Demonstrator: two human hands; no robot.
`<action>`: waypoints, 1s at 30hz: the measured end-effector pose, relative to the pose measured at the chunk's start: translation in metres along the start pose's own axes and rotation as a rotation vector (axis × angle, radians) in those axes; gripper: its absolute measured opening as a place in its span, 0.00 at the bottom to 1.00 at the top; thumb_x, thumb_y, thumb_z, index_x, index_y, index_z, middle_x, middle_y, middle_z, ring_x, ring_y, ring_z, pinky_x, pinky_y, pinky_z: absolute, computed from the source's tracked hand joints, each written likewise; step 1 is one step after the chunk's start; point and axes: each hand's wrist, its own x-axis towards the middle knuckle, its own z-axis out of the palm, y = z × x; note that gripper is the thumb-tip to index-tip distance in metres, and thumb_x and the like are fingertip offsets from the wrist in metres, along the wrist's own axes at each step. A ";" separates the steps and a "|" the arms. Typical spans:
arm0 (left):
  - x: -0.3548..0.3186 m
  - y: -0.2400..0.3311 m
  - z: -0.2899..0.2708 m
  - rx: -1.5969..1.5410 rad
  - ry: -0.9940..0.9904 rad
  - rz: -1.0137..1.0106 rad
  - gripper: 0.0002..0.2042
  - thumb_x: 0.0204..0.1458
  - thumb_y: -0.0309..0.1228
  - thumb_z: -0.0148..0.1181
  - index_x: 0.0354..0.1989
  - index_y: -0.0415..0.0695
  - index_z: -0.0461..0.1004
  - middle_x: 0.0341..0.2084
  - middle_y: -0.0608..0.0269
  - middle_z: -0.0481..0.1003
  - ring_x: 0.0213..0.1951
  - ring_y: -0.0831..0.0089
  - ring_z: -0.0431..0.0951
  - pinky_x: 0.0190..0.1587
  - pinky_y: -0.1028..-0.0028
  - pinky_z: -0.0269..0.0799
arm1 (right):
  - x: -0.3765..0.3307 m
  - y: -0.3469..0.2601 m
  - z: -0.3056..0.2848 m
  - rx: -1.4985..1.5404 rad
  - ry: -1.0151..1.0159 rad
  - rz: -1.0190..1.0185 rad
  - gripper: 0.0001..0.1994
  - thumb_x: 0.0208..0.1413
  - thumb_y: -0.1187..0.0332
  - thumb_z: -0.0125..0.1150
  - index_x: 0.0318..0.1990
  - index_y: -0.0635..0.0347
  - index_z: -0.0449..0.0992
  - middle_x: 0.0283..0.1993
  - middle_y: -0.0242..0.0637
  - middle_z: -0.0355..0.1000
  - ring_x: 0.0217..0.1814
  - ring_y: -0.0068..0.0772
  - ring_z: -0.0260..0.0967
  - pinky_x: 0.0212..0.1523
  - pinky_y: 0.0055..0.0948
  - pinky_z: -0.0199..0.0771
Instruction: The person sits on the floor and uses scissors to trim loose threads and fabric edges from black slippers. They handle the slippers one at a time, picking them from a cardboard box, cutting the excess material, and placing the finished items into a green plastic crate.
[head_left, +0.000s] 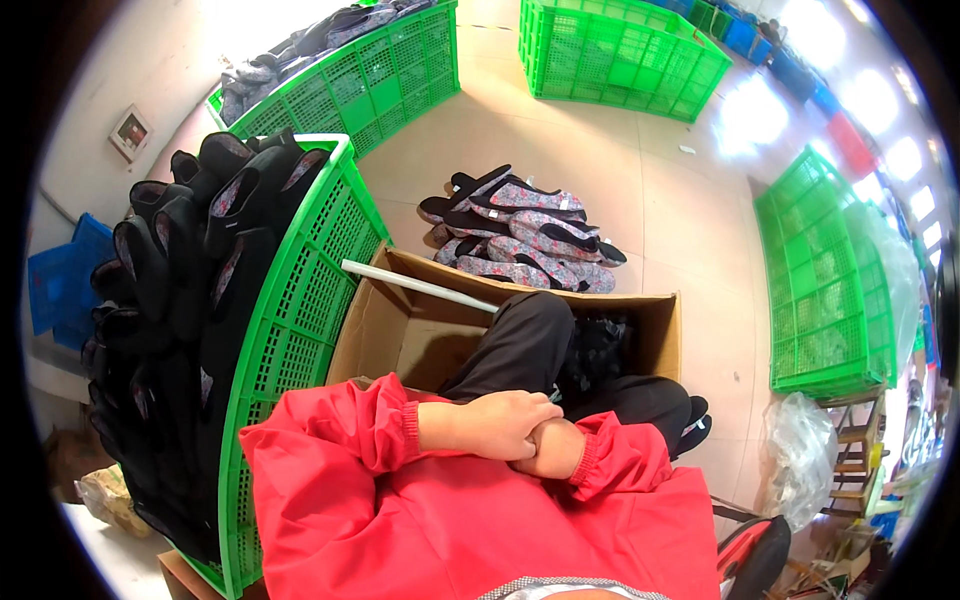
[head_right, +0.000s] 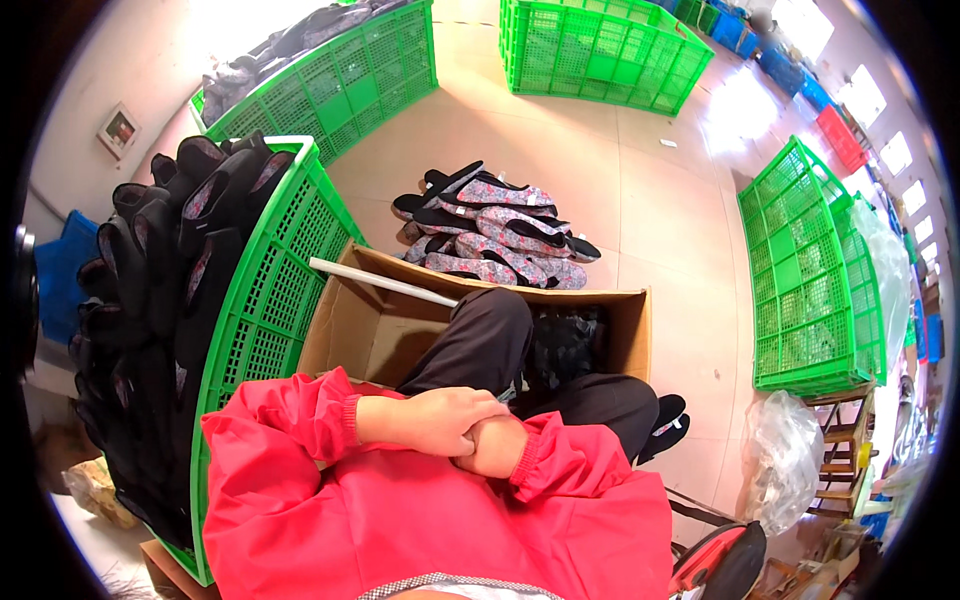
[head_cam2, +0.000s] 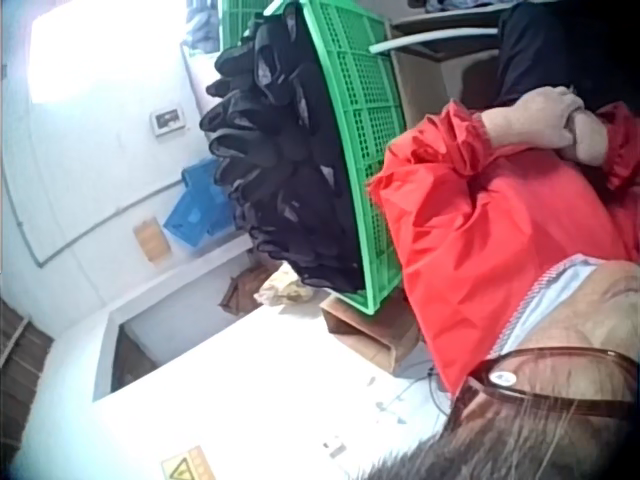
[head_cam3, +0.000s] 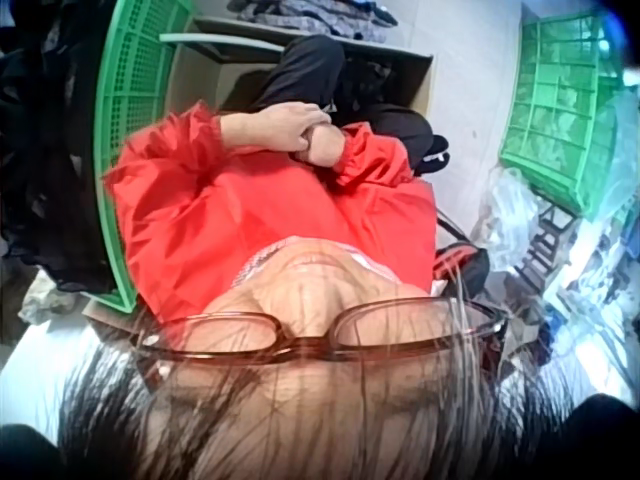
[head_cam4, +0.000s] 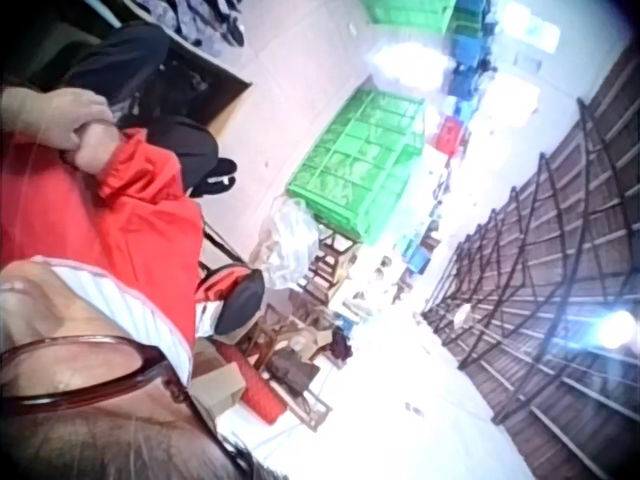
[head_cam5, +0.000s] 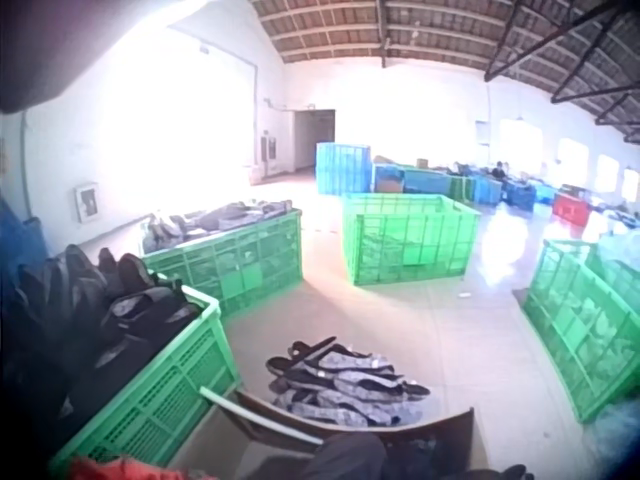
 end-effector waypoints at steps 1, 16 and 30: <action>0.002 0.000 0.003 -0.060 0.057 0.054 0.27 0.37 0.26 0.58 0.52 0.43 0.71 0.46 0.53 0.72 0.51 0.55 0.72 0.54 0.64 0.69 | 0.001 0.000 0.001 0.008 -0.007 0.001 0.15 0.41 0.69 0.60 0.40 0.60 0.79 0.39 0.46 0.76 0.43 0.49 0.73 0.42 0.41 0.74; 0.012 0.002 -0.005 -0.176 0.421 0.296 0.27 0.34 0.13 0.51 0.48 0.42 0.74 0.46 0.53 0.72 0.51 0.54 0.72 0.54 0.64 0.68 | 0.010 0.030 0.018 0.262 0.263 -0.002 0.12 0.47 0.71 0.63 0.40 0.62 0.78 0.38 0.43 0.77 0.40 0.41 0.75 0.42 0.34 0.74; -0.014 -0.051 -0.008 -0.614 1.077 -0.119 0.17 0.37 0.09 0.40 0.30 0.38 0.73 0.30 0.60 0.75 0.35 0.73 0.75 0.40 0.76 0.70 | 0.015 0.046 0.051 0.011 0.330 0.047 0.20 0.48 0.71 0.67 0.51 0.49 0.73 0.38 0.40 0.73 0.39 0.41 0.69 0.40 0.34 0.70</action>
